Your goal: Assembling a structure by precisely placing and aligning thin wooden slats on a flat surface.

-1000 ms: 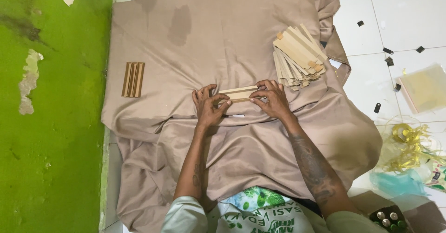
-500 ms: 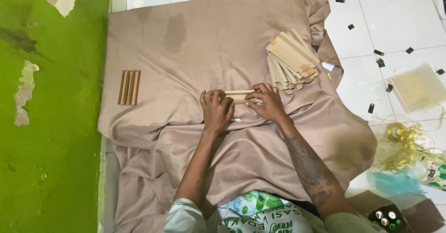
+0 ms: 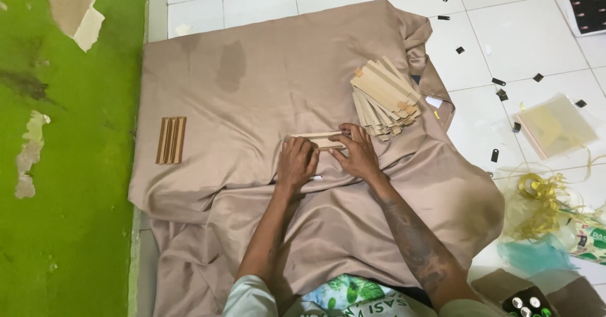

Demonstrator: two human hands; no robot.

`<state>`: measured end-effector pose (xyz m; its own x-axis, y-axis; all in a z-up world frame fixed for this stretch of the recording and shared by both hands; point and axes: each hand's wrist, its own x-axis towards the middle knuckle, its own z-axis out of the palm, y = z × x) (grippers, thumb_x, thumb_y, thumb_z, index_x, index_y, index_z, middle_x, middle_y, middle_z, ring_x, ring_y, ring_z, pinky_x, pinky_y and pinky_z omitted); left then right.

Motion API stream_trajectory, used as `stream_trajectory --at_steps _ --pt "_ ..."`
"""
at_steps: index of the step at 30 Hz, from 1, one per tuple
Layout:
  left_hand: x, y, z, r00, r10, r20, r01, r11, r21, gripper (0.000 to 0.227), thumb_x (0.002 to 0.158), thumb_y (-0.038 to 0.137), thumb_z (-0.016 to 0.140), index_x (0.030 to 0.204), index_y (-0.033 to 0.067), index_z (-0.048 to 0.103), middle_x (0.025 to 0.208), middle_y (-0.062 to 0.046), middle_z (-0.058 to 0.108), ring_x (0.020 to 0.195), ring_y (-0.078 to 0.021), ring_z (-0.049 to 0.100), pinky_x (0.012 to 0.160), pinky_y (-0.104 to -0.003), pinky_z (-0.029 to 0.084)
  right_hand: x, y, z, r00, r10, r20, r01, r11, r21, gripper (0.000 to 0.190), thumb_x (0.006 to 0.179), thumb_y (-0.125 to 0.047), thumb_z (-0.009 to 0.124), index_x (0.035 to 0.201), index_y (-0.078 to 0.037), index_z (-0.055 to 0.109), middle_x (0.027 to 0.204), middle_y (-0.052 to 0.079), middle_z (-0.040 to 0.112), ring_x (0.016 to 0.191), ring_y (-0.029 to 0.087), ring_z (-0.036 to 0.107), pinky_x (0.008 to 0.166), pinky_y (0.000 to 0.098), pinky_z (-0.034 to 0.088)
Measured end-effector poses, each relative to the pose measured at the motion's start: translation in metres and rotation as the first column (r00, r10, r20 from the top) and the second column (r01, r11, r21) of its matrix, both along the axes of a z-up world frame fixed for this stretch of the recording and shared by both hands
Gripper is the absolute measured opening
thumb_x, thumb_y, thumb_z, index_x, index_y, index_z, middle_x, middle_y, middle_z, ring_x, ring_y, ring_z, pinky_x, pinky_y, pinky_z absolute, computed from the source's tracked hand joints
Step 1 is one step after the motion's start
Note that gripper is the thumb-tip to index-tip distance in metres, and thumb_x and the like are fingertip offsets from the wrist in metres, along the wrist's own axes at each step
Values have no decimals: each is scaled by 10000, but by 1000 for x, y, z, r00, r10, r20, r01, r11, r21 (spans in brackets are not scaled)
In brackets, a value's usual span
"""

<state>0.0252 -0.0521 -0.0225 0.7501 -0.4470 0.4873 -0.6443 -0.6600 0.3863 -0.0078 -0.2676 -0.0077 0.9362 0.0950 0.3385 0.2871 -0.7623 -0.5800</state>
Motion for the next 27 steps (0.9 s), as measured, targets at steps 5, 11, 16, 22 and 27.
stream_trajectory --at_steps 5,11,16,22,27 --pt "-2 0 10 999 -8 -52 7 1000 -14 152 998 319 626 993 180 687 899 -4 585 931 -239 606 814 -388 468 -1 1 -7 996 -29 85 31 999 -25 201 870 -251 793 1053 -176 757 1259 111 580 1150 331 579 974 460 455" --pt "-5 -3 20 996 -17 -88 10 997 -75 122 988 271 667 993 175 743 874 -10 585 899 -242 605 793 -374 484 0 -2 -17 993 -51 104 49 999 21 99 860 -213 796 948 -183 762 1195 78 599 1107 313 591 973 452 457" --pt "-5 -4 16 992 -27 -124 6 987 -164 94 954 232 717 945 158 772 821 -18 573 853 -255 602 780 -379 503 1 -4 -23 994 -43 104 41 999 26 68 900 -259 771 934 -206 746 1077 42 564 1057 300 565 967 447 440" --pt "-6 -5 10 997 4 -82 -18 985 -174 81 951 215 731 945 153 784 791 -5 563 811 -230 606 760 -362 524 3 -2 -28 989 -62 132 66 997 -28 67 900 -262 775 925 -215 735 1063 15 571 1071 280 547 981 447 419" --pt "-5 -5 12 995 18 -99 -37 981 -189 204 922 333 751 899 130 742 801 -45 585 824 -258 629 779 -398 545 0 -2 -22 989 -60 134 62 998 -11 72 862 -198 800 901 -178 743 1065 35 604 1075 293 556 955 450 433"
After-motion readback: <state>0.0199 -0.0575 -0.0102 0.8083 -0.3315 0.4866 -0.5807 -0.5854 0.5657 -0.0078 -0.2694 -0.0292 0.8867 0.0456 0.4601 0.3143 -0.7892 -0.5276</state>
